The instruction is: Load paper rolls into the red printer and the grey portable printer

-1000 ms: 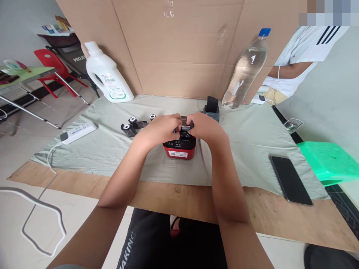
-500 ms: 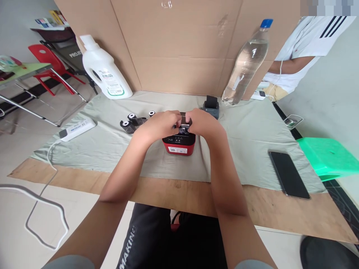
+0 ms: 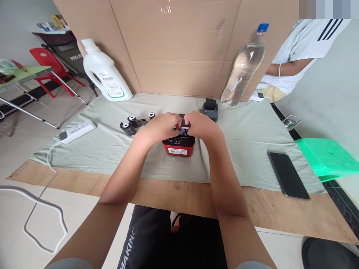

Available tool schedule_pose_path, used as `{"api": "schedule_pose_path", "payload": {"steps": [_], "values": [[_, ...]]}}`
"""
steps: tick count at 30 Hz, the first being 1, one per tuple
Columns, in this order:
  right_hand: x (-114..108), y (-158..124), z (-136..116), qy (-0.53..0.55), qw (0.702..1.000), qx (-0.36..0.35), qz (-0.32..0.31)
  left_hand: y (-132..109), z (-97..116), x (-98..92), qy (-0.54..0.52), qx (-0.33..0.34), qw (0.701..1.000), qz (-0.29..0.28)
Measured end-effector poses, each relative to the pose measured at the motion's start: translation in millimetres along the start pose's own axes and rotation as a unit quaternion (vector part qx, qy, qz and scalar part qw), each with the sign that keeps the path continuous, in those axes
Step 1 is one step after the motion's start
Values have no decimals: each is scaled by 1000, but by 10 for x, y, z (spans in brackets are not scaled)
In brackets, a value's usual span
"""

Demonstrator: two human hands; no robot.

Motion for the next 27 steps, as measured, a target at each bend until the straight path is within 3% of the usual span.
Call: {"api": "schedule_pose_path", "payload": {"steps": [17,27], "values": [[67,28,-25,-4,999,-20,-32,-12,10,18,-8,19,1000,0],[90,35,47,-4,999,-18,-40,-18,25,10,18,-2,1000,15]]}}
Point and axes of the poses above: each hand's wrist, its own y-axis towards the middle knuckle, its own x-axis out of the palm, z = x × y, the point moved 10 cm from there along y, towards the middle knuckle, and after that the axes turned 12 degrees about -x, right-handed, at the moved point
